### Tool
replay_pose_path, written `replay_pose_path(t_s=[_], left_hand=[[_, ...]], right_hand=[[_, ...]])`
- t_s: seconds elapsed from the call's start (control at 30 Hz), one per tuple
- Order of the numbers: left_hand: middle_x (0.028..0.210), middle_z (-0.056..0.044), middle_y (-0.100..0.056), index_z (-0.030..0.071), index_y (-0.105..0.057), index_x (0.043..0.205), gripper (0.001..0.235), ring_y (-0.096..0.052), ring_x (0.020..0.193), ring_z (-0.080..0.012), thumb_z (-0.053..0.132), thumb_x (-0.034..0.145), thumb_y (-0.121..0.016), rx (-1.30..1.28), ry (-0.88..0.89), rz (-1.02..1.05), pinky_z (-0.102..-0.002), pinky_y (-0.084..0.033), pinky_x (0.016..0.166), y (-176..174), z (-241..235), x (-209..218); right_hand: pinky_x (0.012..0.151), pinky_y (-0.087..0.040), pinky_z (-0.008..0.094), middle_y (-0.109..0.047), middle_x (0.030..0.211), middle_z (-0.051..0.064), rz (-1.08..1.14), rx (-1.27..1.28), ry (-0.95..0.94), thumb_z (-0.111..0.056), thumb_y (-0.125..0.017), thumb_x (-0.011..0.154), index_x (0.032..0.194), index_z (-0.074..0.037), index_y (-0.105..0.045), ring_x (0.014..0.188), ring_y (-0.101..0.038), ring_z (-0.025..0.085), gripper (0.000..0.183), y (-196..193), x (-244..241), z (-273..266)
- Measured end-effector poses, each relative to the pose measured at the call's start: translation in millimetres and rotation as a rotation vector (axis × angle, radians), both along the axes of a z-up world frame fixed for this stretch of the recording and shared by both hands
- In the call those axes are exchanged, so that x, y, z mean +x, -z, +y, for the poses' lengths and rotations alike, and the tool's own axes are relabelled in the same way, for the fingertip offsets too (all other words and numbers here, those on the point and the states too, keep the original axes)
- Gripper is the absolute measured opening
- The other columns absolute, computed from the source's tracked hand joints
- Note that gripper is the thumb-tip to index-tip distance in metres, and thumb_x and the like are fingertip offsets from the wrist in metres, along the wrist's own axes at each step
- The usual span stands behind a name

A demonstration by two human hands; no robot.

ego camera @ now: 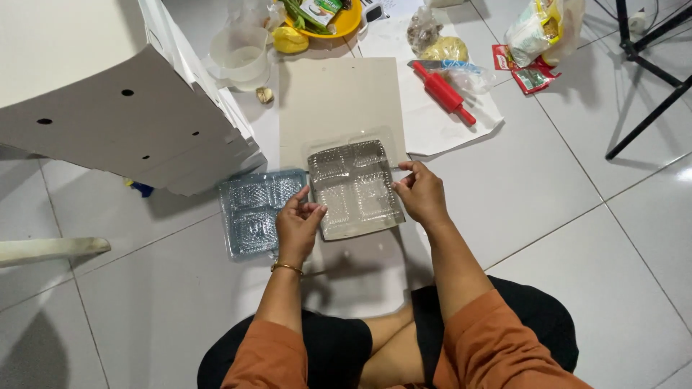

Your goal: The person sits on the floor and assembles a white cardboard box. They place a plastic tray inside the box, fold the cardboard flaps to form the box structure, and then stack the completed box onto a pile of similar boxes.

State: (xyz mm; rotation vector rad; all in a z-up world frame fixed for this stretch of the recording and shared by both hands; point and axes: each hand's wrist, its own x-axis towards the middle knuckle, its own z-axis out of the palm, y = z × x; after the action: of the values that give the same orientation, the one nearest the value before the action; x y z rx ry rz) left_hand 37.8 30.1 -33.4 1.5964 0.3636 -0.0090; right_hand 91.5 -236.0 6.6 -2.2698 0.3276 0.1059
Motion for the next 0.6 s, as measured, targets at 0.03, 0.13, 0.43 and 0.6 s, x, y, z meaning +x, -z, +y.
replay_pose_path(t_s=[0.03, 0.13, 0.43, 0.6], left_hand=[[0.085, -0.008, -0.071, 0.008, -0.063, 0.139, 0.062, -0.067, 0.076, -0.0126, 0.005, 0.081, -0.084, 0.0, 0.0, 0.0, -0.028, -0.06, 0.071, 9, 2, 1], [0.082, -0.007, -0.073, 0.008, -0.072, 0.123, 0.046, -0.068, 0.072, -0.0109, 0.011, 0.08, -0.088, 0.014, -0.005, 0.013, -0.025, -0.058, 0.065, 29, 5, 3], [0.084, -0.008, -0.075, 0.008, -0.076, 0.108, 0.023, -0.071, 0.073, -0.0138, 0.011, 0.085, -0.081, 0.07, 0.004, 0.044, -0.026, -0.057, 0.065, 21, 4, 0], [0.089, -0.011, -0.078, 0.012, -0.069, 0.126, 0.044, -0.077, 0.079, -0.0201, 0.013, 0.083, -0.083, 0.317, 0.124, 0.165, -0.03, -0.061, 0.066, 24, 0, 0]], right_hand=[[0.076, -0.057, 0.04, -0.075, 0.081, 0.006, 0.0, 0.0, 0.0, -0.012, -0.08, 0.082, 0.124, -0.012, -0.071, 0.08, -0.072, 0.024, 0.043, -1, 0, 0], [0.078, -0.057, 0.041, -0.075, 0.08, 0.005, 0.015, -0.047, -0.018, -0.013, -0.081, 0.081, 0.127, -0.012, -0.069, 0.082, -0.073, 0.026, 0.047, -2, -1, 0], [0.078, -0.056, 0.041, -0.076, 0.083, 0.007, 0.007, -0.076, -0.037, -0.013, -0.078, 0.086, 0.118, -0.012, -0.074, 0.083, -0.074, 0.027, 0.032, 10, 1, -3], [0.078, -0.058, 0.043, -0.077, 0.086, 0.01, 0.048, -0.256, -0.107, -0.007, -0.078, 0.086, 0.125, -0.007, -0.072, 0.084, -0.075, 0.03, 0.04, 25, 3, -2]])
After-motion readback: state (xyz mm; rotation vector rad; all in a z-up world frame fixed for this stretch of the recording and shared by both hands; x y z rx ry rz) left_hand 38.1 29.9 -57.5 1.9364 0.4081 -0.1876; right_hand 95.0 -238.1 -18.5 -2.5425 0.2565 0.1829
